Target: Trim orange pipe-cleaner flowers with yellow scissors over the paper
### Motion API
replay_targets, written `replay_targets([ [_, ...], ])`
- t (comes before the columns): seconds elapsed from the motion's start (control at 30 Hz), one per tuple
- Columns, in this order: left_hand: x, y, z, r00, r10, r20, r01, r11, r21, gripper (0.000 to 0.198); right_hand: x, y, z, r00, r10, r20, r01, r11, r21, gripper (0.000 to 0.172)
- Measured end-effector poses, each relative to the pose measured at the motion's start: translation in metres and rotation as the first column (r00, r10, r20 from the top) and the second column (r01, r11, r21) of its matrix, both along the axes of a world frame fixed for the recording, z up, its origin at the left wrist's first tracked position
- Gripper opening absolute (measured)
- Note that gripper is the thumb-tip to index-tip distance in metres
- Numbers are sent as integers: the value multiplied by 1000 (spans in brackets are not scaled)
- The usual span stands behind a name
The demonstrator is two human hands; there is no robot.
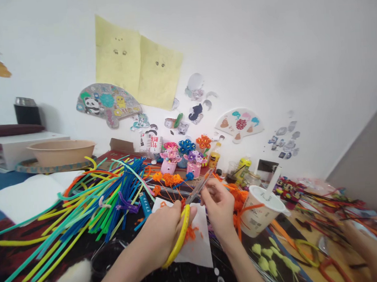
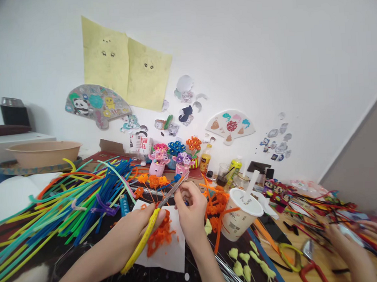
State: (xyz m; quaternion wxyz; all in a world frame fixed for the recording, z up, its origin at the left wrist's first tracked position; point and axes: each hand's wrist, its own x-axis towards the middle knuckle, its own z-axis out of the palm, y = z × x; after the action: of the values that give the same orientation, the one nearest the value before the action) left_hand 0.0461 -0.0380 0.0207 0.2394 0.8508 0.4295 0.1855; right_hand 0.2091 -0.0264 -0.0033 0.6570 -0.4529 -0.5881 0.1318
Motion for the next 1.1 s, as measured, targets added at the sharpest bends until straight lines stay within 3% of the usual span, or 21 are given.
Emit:
replay_targets([
  [0.3, 2, 1, -4, 1000, 30, 4, -30, 999, 11, 52, -3, 0, 0, 1000, -15, 23, 15, 1000, 18, 13],
  [0.47, 0, 4, -8, 998, -64, 6, 63, 993, 101, 47, -2, 1, -1, 997, -45, 58, 44, 999, 28, 13],
  [0.57, 0, 4, -6, 1000, -25, 3, 24, 998, 59, 50, -2, 0, 0, 997, -42, 68, 41, 999, 22, 13],
  [0.83, 3, 9, -21, 990, 2, 144, -10, 998, 61, 52, -2, 0, 0, 996, -48, 71, 47, 999, 19, 14],
  [0.93, 1, 8, -18, 984, -12, 177, 8, 1000, 26, 50, -2, 1, 0, 998, -37, 41, 37, 999, 0, 15],
  [1.1, -3, 15, -11, 995, 14, 97, -18, 999, 43, 45, 3, 4, -1, 999, -29, -26, 28, 999, -40, 16],
])
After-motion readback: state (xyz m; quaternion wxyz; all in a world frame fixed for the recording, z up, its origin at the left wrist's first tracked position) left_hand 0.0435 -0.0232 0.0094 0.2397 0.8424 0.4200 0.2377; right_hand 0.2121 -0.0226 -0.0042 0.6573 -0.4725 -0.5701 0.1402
